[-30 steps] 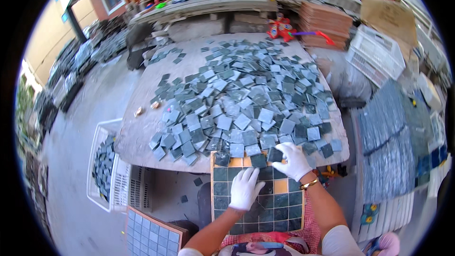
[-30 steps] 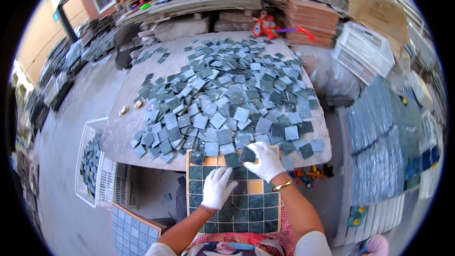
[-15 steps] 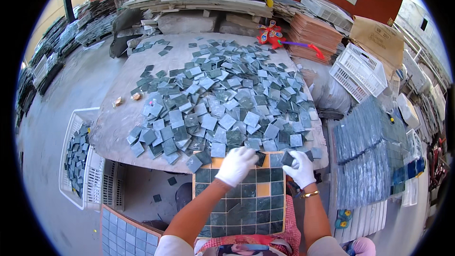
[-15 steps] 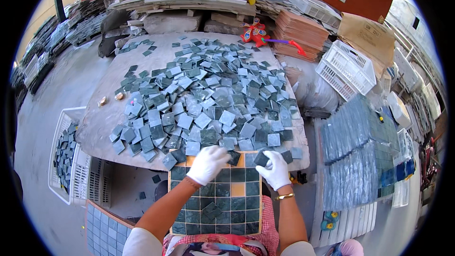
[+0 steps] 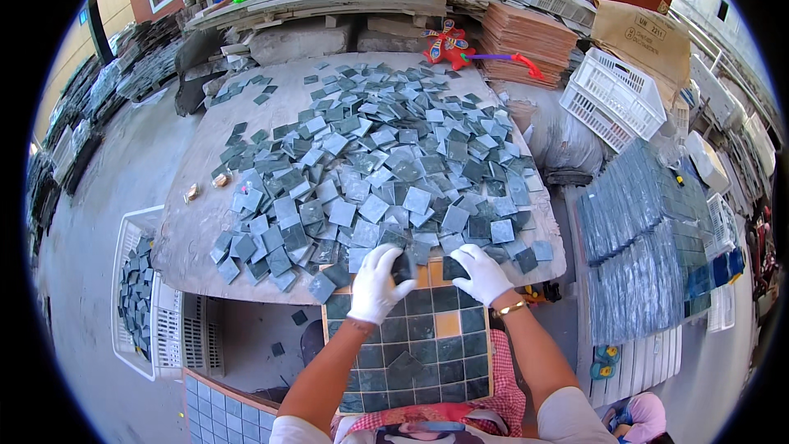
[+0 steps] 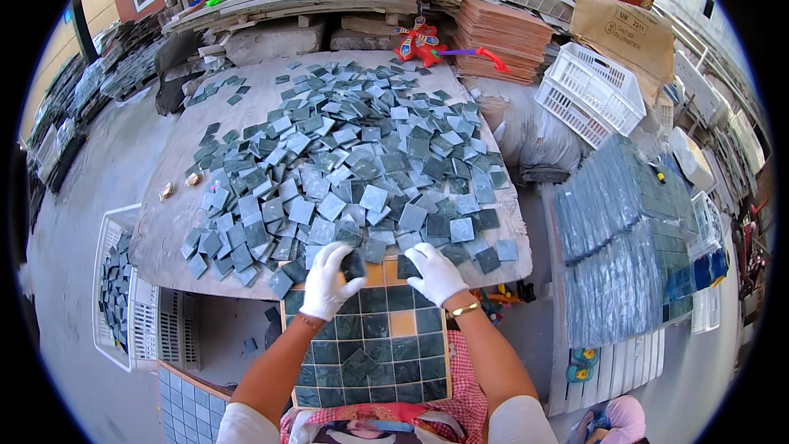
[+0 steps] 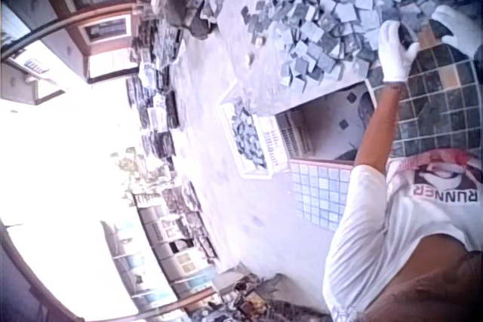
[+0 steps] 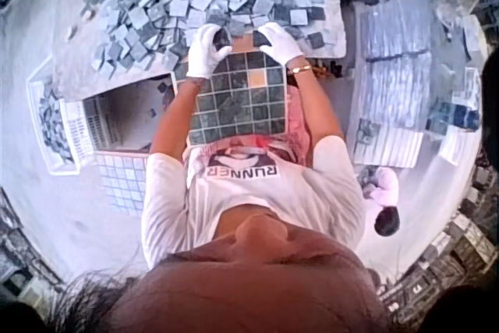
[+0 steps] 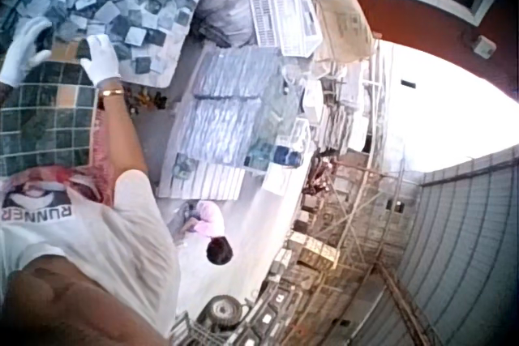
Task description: The person places small square tiles one by one onto a gridded board, filling empty slots from a large pile on the table. The person occasionally flips the board to check alignment and continues placing tiles until the board is full.
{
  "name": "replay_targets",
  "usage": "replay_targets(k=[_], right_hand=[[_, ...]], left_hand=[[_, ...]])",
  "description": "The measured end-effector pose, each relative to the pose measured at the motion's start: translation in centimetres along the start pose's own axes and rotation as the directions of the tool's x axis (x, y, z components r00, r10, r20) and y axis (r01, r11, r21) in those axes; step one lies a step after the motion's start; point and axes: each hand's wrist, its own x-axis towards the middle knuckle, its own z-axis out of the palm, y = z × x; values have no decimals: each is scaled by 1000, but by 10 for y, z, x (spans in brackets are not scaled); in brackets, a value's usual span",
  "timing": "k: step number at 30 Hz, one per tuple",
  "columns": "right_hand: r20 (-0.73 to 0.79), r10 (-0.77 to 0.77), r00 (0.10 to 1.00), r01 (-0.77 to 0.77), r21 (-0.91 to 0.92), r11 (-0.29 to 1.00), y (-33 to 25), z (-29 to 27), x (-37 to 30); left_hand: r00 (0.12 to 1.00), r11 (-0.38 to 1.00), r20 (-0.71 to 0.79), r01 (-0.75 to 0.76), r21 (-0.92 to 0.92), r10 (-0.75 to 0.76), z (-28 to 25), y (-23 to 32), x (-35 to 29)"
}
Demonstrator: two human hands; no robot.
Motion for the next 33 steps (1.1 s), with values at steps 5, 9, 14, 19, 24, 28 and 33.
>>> replay_targets(k=[5,9,14,19,24,28,33], right_hand=[[103,-140,985,147,-60,987,-2,10,12],[246,-97,964,124,-97,987,-8,5,14],[185,16,983,8,-128,992,-44,-4,36],[55,-121,991,123,-46,991,-23,27,70],[73,211,975,-220,472,854,-13,9,86],[157,203,966,-257,569,781,-9,4,78],[49,-88,995,73,244,967,-16,22,64]], left_hand=[[989,982,96,99,161,-115,-30,-10,-53],[990,975,103,73,210,-96,-24,-1,-72],[993,962,61,85,259,-105,-13,9,-70],[998,953,8,55,297,-60,-21,-10,-45],[972,854,-106,236,464,-211,-49,-44,-12],[1000,890,5,-17,456,17,-39,-24,4],[988,887,152,-82,454,14,-8,-28,-1]])
